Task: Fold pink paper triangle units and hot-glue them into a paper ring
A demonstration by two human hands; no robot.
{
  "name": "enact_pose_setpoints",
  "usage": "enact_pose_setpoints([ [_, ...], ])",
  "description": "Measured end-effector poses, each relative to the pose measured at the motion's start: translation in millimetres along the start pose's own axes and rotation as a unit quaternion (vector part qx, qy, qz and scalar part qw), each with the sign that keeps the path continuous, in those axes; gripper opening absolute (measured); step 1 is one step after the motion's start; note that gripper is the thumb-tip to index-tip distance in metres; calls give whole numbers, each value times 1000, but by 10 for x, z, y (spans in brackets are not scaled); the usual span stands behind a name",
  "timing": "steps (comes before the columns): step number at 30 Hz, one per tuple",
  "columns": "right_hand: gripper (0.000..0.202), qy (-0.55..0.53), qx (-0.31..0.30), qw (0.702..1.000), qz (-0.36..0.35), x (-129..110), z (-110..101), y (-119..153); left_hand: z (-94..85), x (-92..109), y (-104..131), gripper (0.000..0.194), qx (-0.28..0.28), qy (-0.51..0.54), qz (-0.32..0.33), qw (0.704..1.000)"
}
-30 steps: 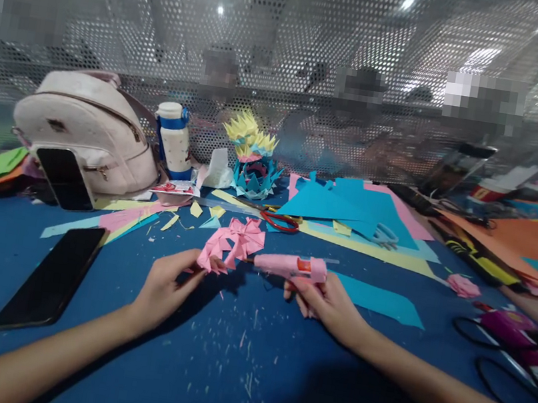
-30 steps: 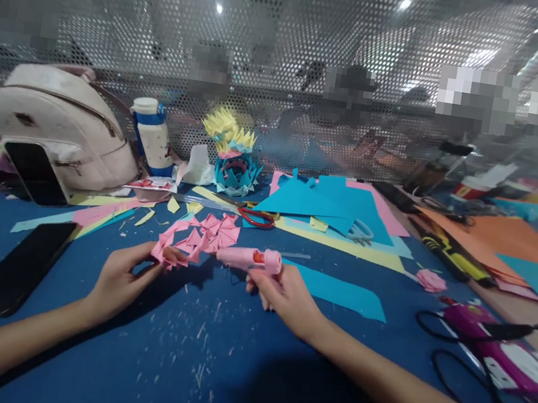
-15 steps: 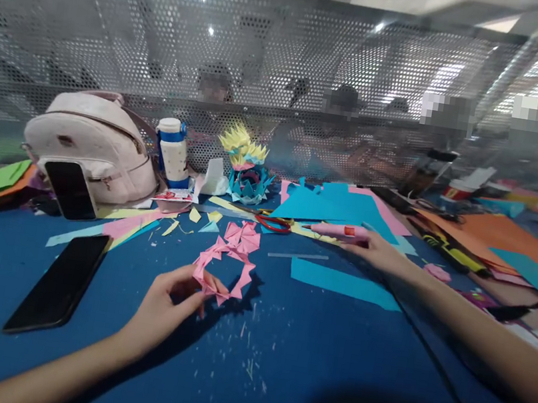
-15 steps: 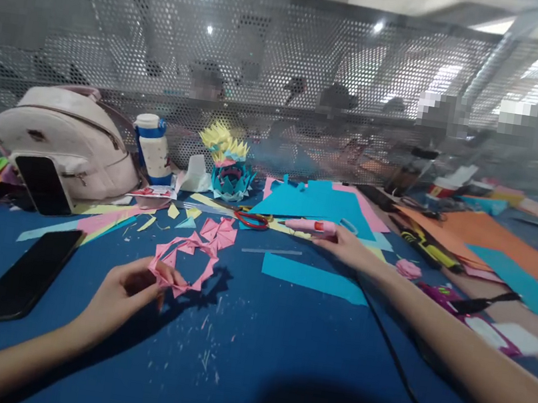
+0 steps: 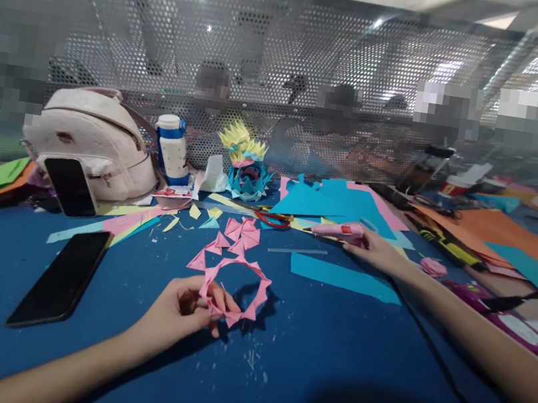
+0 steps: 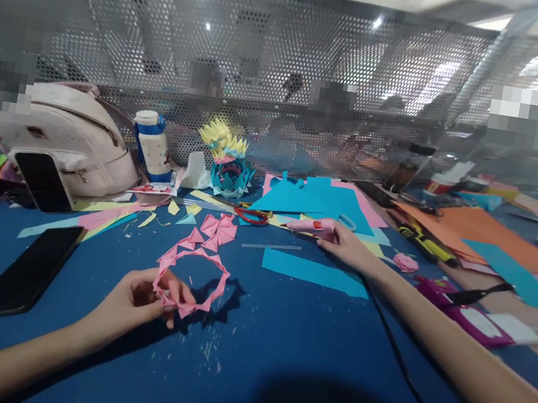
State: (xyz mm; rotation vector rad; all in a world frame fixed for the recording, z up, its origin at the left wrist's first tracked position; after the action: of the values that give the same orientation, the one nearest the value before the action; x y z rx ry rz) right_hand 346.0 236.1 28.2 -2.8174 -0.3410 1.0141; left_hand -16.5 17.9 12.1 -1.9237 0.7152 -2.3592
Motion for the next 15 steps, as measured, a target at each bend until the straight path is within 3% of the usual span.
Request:
enact_pose_setpoints([
  [4, 50, -46, 81, 995, -23, -296, -124, 139, 30, 2, 41, 14, -24, 5, -8, 1000],
  [7, 40, -65, 128, 988, -56, -742, -135, 294, 49, 5, 65, 7, -41, -2, -12, 999],
  [9, 24, -54, 66, 993, -78, -1087, 3, 366, 56, 10, 71, 4, -52, -15, -10, 998],
  [11, 23, -18, -87, 989, -117, -1400, 279, 398, 57, 12, 78, 4, -58, -24, -7, 998],
  [15, 16, 80, -201, 953, -210, -1757, 867, 292, 45, 2, 103, 5, -63, -20, -3, 998],
])
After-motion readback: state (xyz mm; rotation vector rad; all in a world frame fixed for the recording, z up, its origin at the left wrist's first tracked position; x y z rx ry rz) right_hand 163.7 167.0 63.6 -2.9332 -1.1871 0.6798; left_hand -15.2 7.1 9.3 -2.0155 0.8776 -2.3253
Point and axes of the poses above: each hand's wrist, its own y-axis away from the middle knuckle, its own z-axis out of the palm, x = y × z, the point moved 3 cm from there along -y, towards the middle knuckle, and after that the axes turned 15 degrees about z, right-handed, at the moved point
